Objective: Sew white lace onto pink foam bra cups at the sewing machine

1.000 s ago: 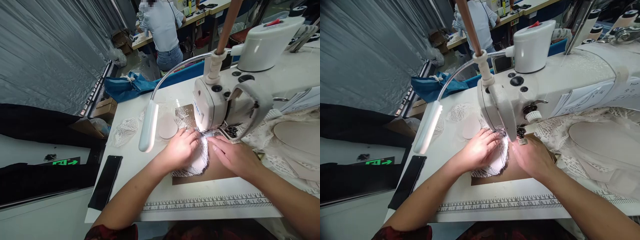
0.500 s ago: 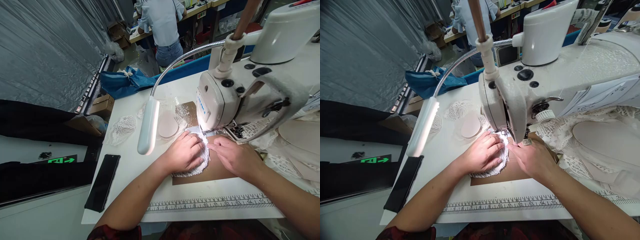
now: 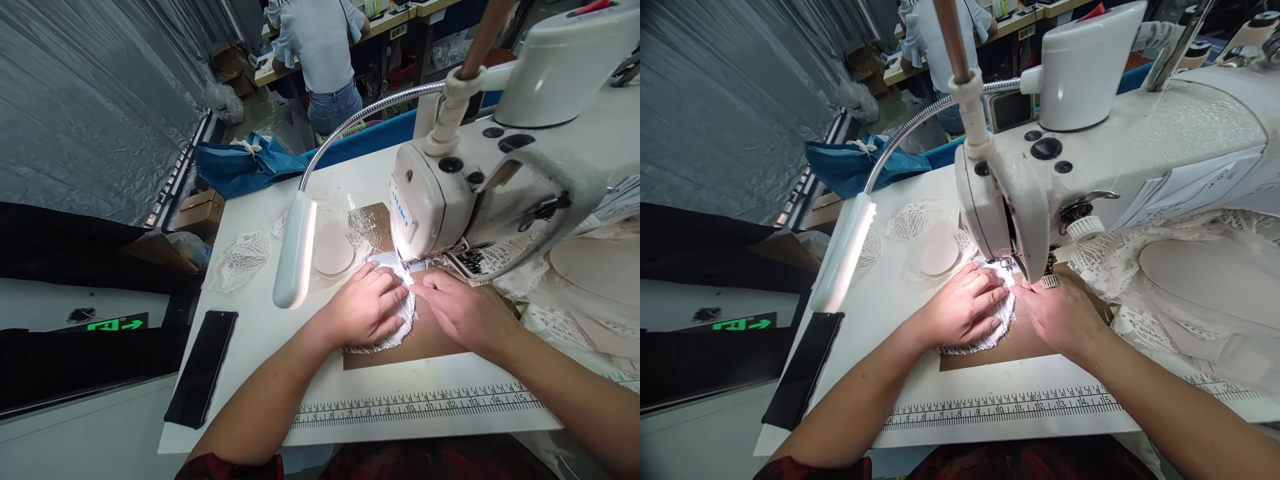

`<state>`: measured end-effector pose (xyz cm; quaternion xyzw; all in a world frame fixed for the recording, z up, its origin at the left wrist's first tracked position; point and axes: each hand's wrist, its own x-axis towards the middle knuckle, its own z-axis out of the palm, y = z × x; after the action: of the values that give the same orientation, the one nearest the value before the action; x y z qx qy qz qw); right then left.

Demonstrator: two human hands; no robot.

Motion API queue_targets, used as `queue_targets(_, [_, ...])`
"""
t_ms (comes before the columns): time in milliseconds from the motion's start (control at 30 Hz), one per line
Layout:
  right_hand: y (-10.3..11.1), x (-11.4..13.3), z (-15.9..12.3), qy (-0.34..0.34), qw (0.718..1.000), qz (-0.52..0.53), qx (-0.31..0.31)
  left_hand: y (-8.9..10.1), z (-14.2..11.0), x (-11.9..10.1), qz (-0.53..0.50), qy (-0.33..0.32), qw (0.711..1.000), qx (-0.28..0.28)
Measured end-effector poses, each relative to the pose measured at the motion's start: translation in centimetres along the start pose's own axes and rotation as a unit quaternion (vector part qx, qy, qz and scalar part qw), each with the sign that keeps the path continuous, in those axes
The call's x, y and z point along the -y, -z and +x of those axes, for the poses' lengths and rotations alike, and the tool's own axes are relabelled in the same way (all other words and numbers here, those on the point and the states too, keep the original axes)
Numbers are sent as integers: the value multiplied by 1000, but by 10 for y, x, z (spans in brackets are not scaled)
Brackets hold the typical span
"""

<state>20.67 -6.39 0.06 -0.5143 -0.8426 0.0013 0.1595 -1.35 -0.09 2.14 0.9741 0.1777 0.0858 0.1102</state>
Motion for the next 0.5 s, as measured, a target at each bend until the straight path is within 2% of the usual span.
queue_targets(100, [-2, 0, 0, 10, 1000, -19, -21, -1, -1, 1, -10, 5, 1000, -9])
queue_targets(400, [0, 6, 9, -60, 995, -68, 41, -3, 4, 0, -5, 66, 998, -24])
queue_targets(500, [1, 5, 8, -39, 997, -68, 26, -3, 4, -1, 10, 76, 997, -24])
